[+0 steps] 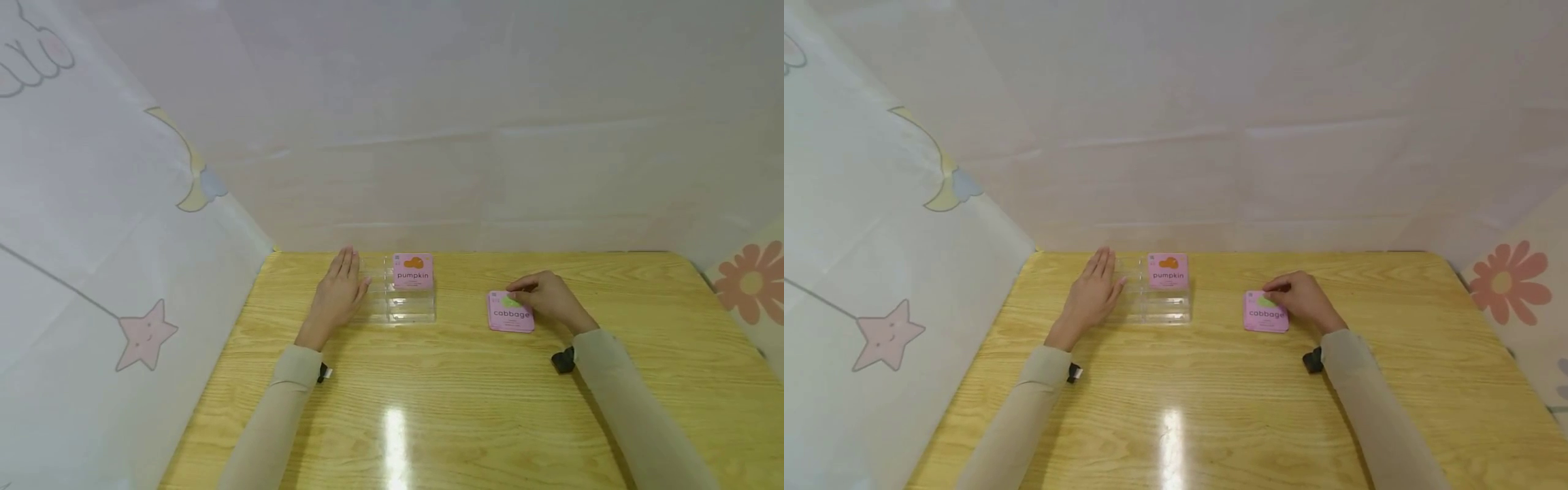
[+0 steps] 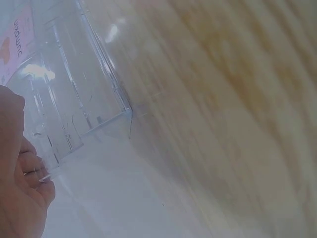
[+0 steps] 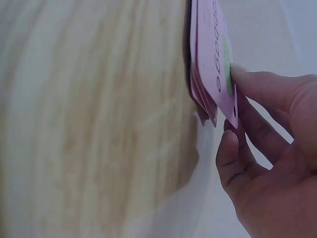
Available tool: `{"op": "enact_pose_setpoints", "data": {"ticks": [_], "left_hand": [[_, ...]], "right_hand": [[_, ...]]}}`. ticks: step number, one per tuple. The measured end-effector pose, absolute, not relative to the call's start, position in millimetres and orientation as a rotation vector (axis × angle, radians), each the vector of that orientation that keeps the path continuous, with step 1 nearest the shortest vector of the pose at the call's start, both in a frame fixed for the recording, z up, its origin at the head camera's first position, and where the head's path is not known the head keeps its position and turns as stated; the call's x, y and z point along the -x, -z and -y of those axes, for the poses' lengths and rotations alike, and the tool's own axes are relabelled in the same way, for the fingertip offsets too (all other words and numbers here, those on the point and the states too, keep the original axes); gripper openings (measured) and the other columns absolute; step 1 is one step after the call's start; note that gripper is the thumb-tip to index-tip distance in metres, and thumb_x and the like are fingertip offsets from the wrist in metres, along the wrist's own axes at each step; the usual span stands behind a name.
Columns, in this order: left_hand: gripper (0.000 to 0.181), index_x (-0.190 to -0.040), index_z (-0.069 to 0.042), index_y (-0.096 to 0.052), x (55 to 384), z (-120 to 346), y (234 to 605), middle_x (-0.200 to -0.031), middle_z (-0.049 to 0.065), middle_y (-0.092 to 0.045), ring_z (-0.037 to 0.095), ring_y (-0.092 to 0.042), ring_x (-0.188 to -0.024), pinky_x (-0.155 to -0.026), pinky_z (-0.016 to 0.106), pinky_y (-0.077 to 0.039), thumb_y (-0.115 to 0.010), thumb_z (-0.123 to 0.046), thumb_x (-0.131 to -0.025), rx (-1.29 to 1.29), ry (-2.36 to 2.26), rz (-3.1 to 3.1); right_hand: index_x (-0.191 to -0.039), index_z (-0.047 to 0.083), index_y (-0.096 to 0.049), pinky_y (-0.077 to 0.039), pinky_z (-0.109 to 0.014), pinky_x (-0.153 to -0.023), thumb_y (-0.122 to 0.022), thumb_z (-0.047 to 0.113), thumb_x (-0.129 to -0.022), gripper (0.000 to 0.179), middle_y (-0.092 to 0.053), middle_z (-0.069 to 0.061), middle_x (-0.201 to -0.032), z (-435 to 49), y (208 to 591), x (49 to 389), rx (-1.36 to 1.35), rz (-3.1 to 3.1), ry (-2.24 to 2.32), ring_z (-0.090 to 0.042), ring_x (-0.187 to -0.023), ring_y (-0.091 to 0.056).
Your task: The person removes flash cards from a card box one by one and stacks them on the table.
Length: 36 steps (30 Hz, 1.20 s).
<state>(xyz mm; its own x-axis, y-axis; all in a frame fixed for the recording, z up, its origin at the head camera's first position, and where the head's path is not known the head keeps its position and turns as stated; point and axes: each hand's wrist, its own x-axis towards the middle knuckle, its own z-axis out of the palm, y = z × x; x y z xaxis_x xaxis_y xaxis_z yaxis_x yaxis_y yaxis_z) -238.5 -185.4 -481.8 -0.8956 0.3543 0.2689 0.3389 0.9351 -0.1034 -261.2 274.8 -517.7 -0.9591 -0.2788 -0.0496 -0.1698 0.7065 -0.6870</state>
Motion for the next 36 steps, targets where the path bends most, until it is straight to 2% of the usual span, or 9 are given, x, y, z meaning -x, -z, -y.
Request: {"op": "enact_pose_setpoints", "data": {"ticks": [6, 10, 16, 22, 30, 36], "left_hand": [[0.07, -0.161, 0.01, -0.028, 238.8, 184.8, 481.8, -0.168, 0.028, -0.033, 0.039, -0.027, -0.162, -0.135, 0.045, -0.023, -0.035, -0.043, -0.115, 0.519, -0.084, 2.793], [0.07, -0.16, 0.011, -0.028, 237.9, 184.0, 481.1, -0.168, 0.029, -0.033, 0.039, -0.026, -0.162, -0.135, 0.045, -0.023, -0.037, -0.042, -0.115, 0.525, -0.067, 2.792], [0.07, -0.16, 0.011, -0.029, 236.3, 183.8, 480.4, -0.167, 0.029, -0.034, 0.039, -0.027, -0.162, -0.135, 0.046, -0.024, -0.037, -0.041, -0.115, 0.527, -0.053, 2.792], [0.07, -0.159, 0.011, -0.031, 236.7, 184.0, 480.7, -0.167, 0.03, -0.035, 0.04, -0.03, -0.16, -0.134, 0.047, -0.026, -0.037, -0.042, -0.114, 0.526, -0.047, 2.786], [0.069, -0.159, 0.011, -0.031, 237.6, 184.6, 481.7, -0.167, 0.029, -0.035, 0.041, -0.031, -0.16, -0.134, 0.047, -0.027, -0.036, -0.042, -0.115, 0.519, -0.036, 2.784], [0.07, -0.16, 0.01, -0.031, 237.0, 185.5, 481.2, -0.167, 0.029, -0.035, 0.039, -0.028, -0.161, -0.134, 0.046, -0.026, -0.035, -0.043, -0.115, 0.512, -0.044, 2.789]], "right_hand": [[-0.119, 0.012, -0.081, -0.055, -0.031, -0.081, -0.072, 0.023, -0.101, 0.023, -0.075, -0.018, -0.122, -274.1, 519.5, 261.3, 0.368, -2.794, 1.077, -0.028, -0.104, -0.069], [-0.117, 0.012, -0.081, -0.054, -0.03, -0.08, -0.072, 0.022, -0.101, 0.021, -0.076, -0.018, -0.12, -273.5, 518.6, 260.6, 0.374, -2.805, 1.081, -0.027, -0.102, -0.069], [-0.116, 0.012, -0.081, -0.056, -0.037, -0.086, -0.072, 0.023, -0.1, 0.021, -0.076, -0.018, -0.121, -272.9, 516.7, 258.4, 0.383, -2.808, 1.088, -0.029, -0.106, -0.069], [-0.123, 0.011, -0.077, -0.055, -0.039, -0.09, -0.069, 0.029, -0.102, 0.029, -0.073, -0.018, -0.127, -271.2, 510.2, 254.3, 0.319, -2.784, 1.116, -0.031, -0.11, -0.068], [-0.128, 0.005, -0.074, -0.054, -0.056, -0.098, -0.064, 0.035, -0.106, 0.038, -0.072, -0.021, -0.128, -262.7, 501.5, 252.8, 0.36, -2.816, 1.141, -0.038, -0.116, -0.065], [-0.126, 0.006, -0.074, -0.056, -0.055, -0.095, -0.064, 0.036, -0.106, 0.037, -0.073, -0.02, -0.126, -255.7, 494.7, 251.0, 0.379, -2.82, 1.158, -0.037, -0.115, -0.067]]}}
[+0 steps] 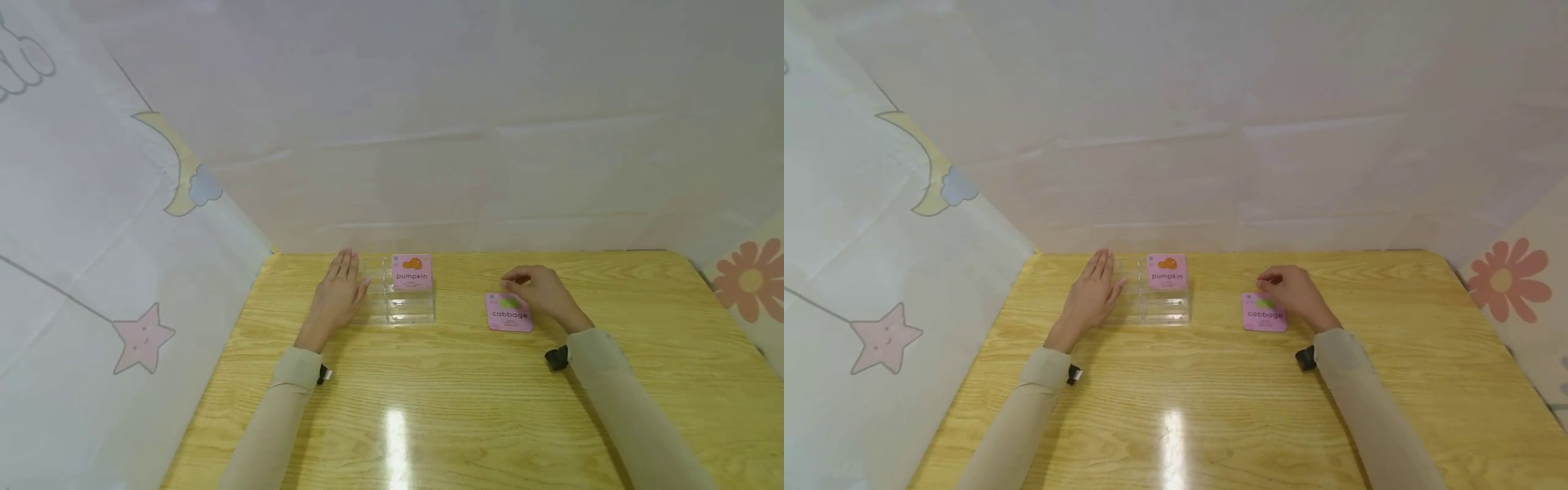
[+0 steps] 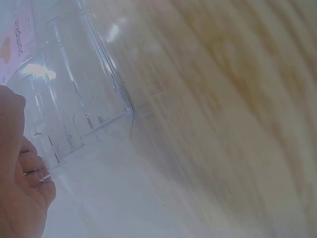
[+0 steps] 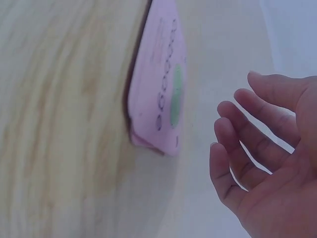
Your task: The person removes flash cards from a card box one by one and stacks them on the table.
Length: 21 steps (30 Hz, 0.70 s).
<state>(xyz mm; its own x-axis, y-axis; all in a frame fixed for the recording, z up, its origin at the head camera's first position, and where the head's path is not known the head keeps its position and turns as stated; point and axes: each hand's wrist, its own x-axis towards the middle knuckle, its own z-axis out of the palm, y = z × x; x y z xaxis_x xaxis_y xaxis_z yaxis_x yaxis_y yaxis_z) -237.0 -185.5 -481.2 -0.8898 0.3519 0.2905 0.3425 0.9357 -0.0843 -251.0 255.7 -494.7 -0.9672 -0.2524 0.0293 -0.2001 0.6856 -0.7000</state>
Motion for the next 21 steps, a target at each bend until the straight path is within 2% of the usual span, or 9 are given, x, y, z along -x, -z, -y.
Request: {"op": "enact_pose_setpoints", "data": {"ticks": [15, 21], "left_hand": [[0.071, -0.16, 0.01, -0.031, 238.1, 186.4, 482.1, -0.167, 0.029, -0.035, 0.041, -0.031, -0.16, -0.133, 0.047, -0.028, -0.038, -0.043, -0.114, 0.514, -0.047, 2.787], [0.07, -0.16, 0.011, -0.031, 237.9, 186.2, 482.2, -0.167, 0.03, -0.035, 0.042, -0.032, -0.159, -0.133, 0.047, -0.028, -0.039, -0.042, -0.114, 0.514, -0.046, 2.79]], "right_hand": [[-0.127, 0.007, -0.074, -0.058, -0.055, -0.093, -0.062, 0.037, -0.107, 0.038, -0.074, -0.018, -0.129, -239.4, 476.7, 250.3, 0.469, -2.849, 1.138, -0.036, -0.112, -0.069], [-0.127, 0.007, -0.074, -0.057, -0.056, -0.098, -0.063, 0.034, -0.107, 0.035, -0.073, -0.017, -0.127, -232.4, 470.4, 249.8, 0.487, -2.846, 1.155, -0.035, -0.114, -0.068]]}}
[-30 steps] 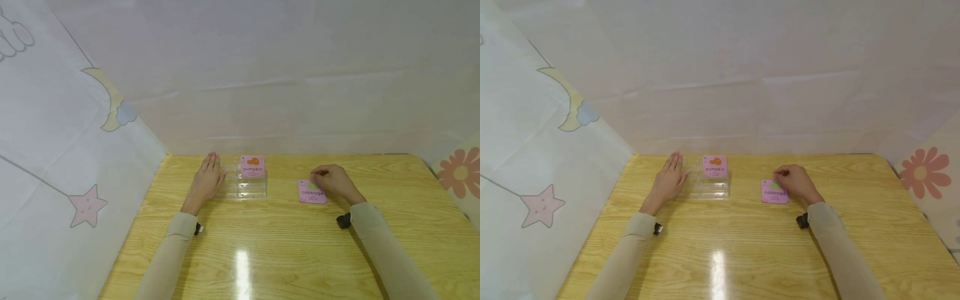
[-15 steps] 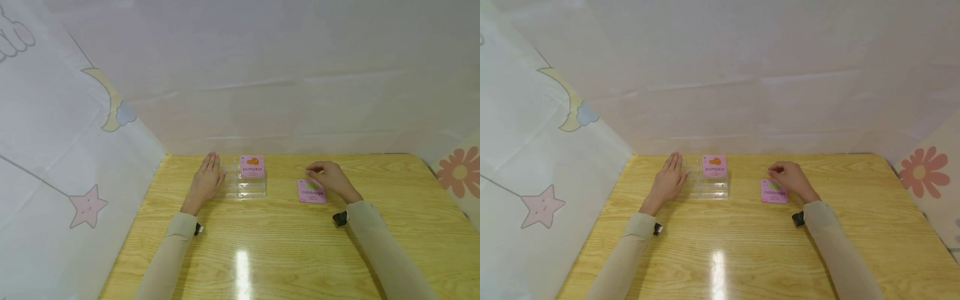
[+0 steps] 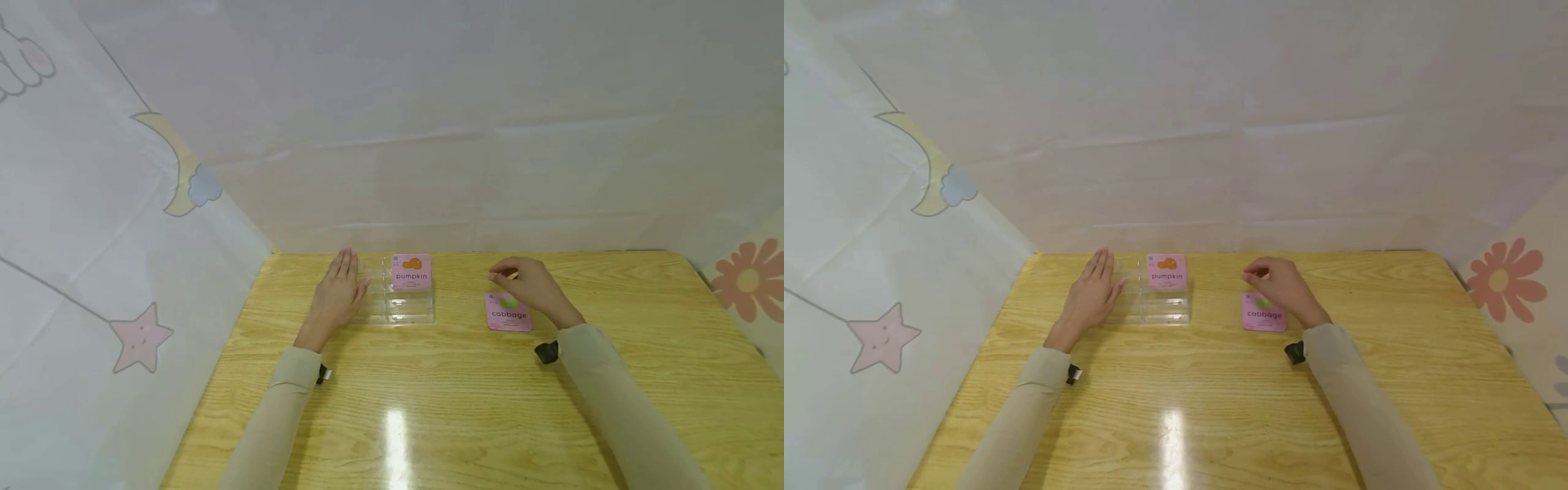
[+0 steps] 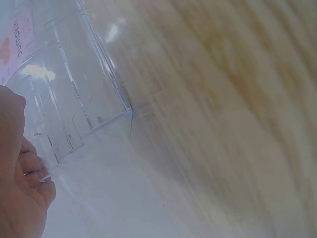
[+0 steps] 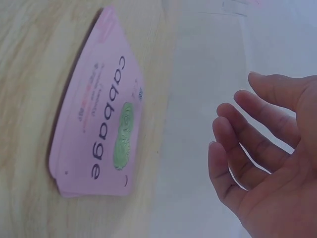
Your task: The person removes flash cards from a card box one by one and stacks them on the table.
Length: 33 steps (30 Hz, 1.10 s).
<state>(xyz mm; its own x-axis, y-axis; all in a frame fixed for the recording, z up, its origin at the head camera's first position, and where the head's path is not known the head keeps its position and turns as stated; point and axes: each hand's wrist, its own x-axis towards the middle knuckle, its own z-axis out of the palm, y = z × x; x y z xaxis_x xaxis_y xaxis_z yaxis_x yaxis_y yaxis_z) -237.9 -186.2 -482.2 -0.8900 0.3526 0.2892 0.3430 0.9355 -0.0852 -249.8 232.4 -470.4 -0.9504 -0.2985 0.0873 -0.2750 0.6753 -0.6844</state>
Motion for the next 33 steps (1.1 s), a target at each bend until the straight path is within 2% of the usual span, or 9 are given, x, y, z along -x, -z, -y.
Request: {"op": "enact_pose_setpoints", "data": {"ticks": [8, 14, 22, 33], "left_hand": [[0.071, -0.161, 0.01, -0.029, 237.5, 186.3, 482.1, -0.168, 0.03, -0.033, 0.041, -0.03, -0.16, -0.134, 0.047, -0.026, -0.035, -0.043, -0.115, 0.515, -0.041, 2.802], [0.071, -0.161, 0.01, -0.029, 238.3, 187.1, 483.2, -0.167, 0.03, -0.034, 0.042, -0.031, -0.16, -0.133, 0.047, -0.027, -0.034, -0.044, -0.115, 0.516, -0.052, 2.794], [0.07, -0.16, 0.011, -0.03, 237.8, 185.9, 482.0, -0.167, 0.029, -0.035, 0.041, -0.033, -0.159, -0.134, 0.046, -0.027, -0.038, -0.041, -0.114, 0.516, -0.077, 2.778], [0.071, -0.16, 0.012, -0.029, 237.1, 185.8, 481.1, -0.167, 0.029, -0.034, 0.04, -0.03, -0.16, -0.134, 0.046, -0.027, -0.038, -0.041, -0.114, 0.516, -0.056, 2.79]], "right_hand": [[-0.126, 0.005, -0.073, -0.059, -0.053, -0.097, -0.064, 0.03, -0.107, 0.033, -0.074, -0.014, -0.123, -222.2, 464.0, 250.0, 0.547, -2.852, 1.17, -0.031, -0.113, -0.068], [-0.13, 0.002, -0.07, -0.059, -0.053, -0.097, -0.064, 0.027, -0.106, 0.035, -0.073, -0.018, -0.126, -211.9, 457.0, 247.4, 0.617, -2.874, 1.154, -0.032, -0.112, -0.069], [-0.14, 0.0, -0.064, -0.057, -0.056, -0.102, -0.063, 0.026, -0.107, 0.042, -0.068, -0.021, -0.139, -197.4, 443.2, 244.2, 0.669, -2.887, 1.093, -0.036, -0.119, -0.067], [-0.15, 0.005, -0.056, -0.054, -0.059, -0.107, -0.064, 0.026, -0.107, 0.049, -0.063, -0.018, -0.149, -178.4, 431.1, 238.8, 0.754, -2.888, 1.095, -0.04, -0.129, -0.064]]}}
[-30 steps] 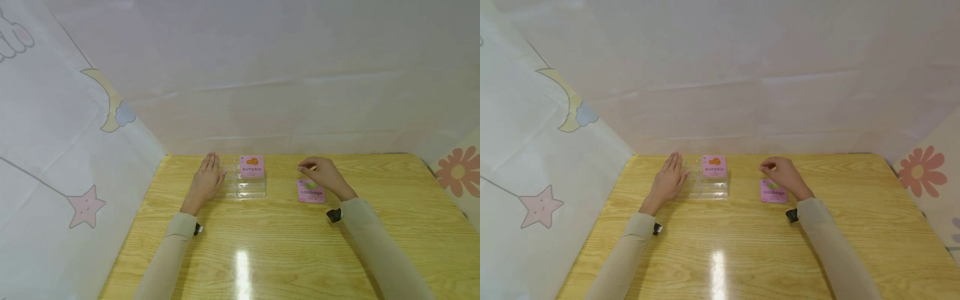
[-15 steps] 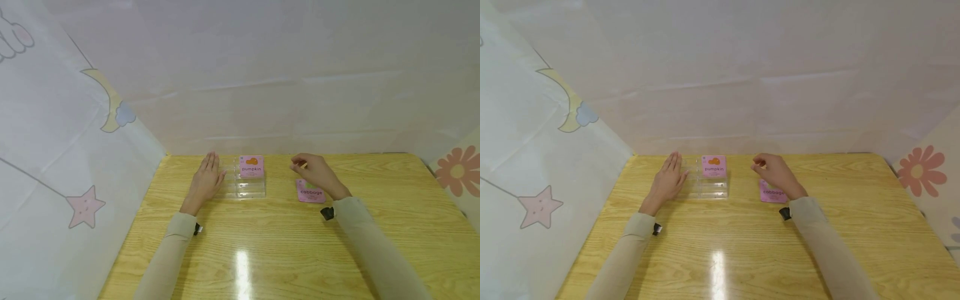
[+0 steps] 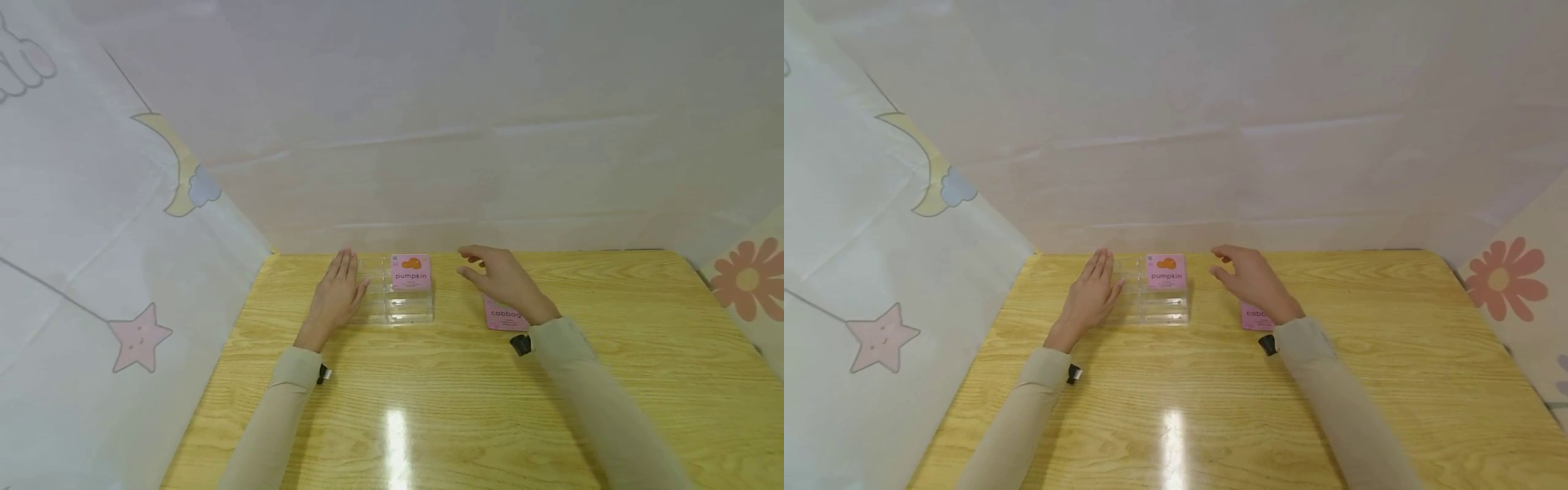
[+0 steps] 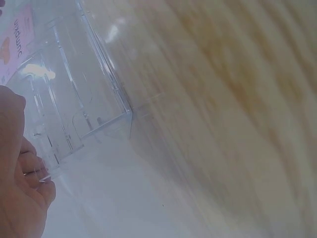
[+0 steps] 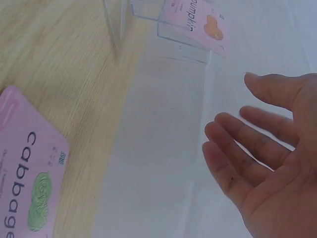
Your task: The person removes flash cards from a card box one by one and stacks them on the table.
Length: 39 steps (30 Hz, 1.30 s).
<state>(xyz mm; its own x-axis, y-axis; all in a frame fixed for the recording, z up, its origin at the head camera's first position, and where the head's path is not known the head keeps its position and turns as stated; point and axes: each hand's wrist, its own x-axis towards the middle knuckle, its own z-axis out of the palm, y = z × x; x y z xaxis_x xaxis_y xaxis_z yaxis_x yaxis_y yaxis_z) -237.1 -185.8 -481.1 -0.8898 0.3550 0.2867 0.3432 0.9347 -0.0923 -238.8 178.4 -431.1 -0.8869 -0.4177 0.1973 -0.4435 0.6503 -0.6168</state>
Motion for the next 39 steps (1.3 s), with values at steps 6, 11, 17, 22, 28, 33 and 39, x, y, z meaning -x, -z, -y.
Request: {"op": "enact_pose_setpoints", "data": {"ticks": [6, 11, 17, 22, 28, 33, 39], "left_hand": [[0.07, -0.16, 0.011, -0.029, 237.6, 185.2, 480.9, -0.167, 0.029, -0.034, 0.04, -0.029, -0.161, -0.135, 0.045, -0.024, -0.037, -0.041, -0.114, 0.512, -0.071, 2.799], [0.07, -0.16, 0.011, -0.03, 238.8, 186.0, 481.6, -0.167, 0.029, -0.034, 0.04, -0.032, -0.16, -0.134, 0.045, -0.025, -0.038, -0.041, -0.114, 0.51, -0.083, 2.79], [0.07, -0.16, 0.011, -0.03, 238.5, 185.5, 480.5, -0.168, 0.029, -0.033, 0.04, -0.032, -0.16, -0.134, 0.046, -0.026, -0.038, -0.041, -0.114, 0.518, -0.051, 2.782], [0.07, -0.16, 0.011, -0.029, 237.7, 185.2, 479.6, -0.168, 0.029, -0.031, 0.041, -0.031, -0.16, -0.134, 0.046, -0.025, -0.037, -0.041, -0.114, 0.522, -0.037, 2.787], [0.07, -0.16, 0.012, -0.029, 238.6, 185.7, 480.0, -0.168, 0.029, -0.03, 0.041, -0.031, -0.16, -0.134, 0.046, -0.024, -0.036, -0.041, -0.115, 0.522, -0.042, 2.788], [0.07, -0.16, 0.012, -0.03, 239.4, 185.7, 481.4, -0.168, 0.03, -0.033, 0.041, -0.031, -0.16, -0.134, 0.047, -0.025, -0.038, -0.04, -0.114, 0.514, -0.028, 2.788], [0.07, -0.16, 0.012, -0.029, 237.8, 185.3, 480.7, -0.168, 0.03, -0.033, 0.04, -0.027, -0.162, -0.135, 0.047, -0.024, -0.038, -0.04, -0.114, 0.512, -0.016, 2.804]], "right_hand": [[-0.152, 0.007, -0.056, -0.055, -0.06, -0.108, -0.064, 0.025, -0.106, 0.049, -0.063, -0.016, -0.15, -168.3, 425.3, 239.0, -0.762, 2.779, -1.076, -0.044, -0.13, -0.064], [-0.15, 0.006, -0.058, -0.054, -0.06, -0.11, -0.067, 0.025, -0.105, 0.05, -0.063, -0.017, -0.149, -156.8, 420.5, 240.6, -0.777, 2.783, -1.03, -0.041, -0.125, -0.069], [-0.149, 0.004, -0.058, -0.056, -0.046, -0.097, -0.069, 0.023, -0.103, 0.051, -0.068, -0.019, -0.141, -143.0, 415.6, 240.5, -0.801, 2.805, -0.982, -0.013, -0.056, -0.043], [-0.148, 0.0, -0.057, -0.056, -0.045, -0.098, -0.069, 0.019, -0.103, 0.051, -0.065, -0.022, -0.145, -132.7, 414.0, 239.4, -0.846, 2.807, -0.986, -0.017, -0.059, -0.054], [-0.145, -0.003, -0.057, -0.045, -0.058, -0.121, -0.071, 0.017, -0.101, 0.051, -0.061, -0.021, -0.149, -120.5, 418.7, 241.6, -0.872, 2.791, -0.927, -0.042, -0.143, -0.055], [-0.144, -0.004, -0.058, -0.045, -0.056, -0.122, -0.073, 0.019, -0.1, 0.052, -0.062, -0.022, -0.148, -111.6, 423.3, 244.5, -0.896, 2.764, -0.844, -0.041, -0.142, -0.056], [-0.143, -0.005, -0.059, -0.045, -0.054, -0.123, -0.073, 0.021, -0.1, 0.052, -0.06, -0.022, -0.15, -100.8, 425.9, 248.8, -0.924, 2.755, -0.758, -0.041, -0.143, -0.055]]}}
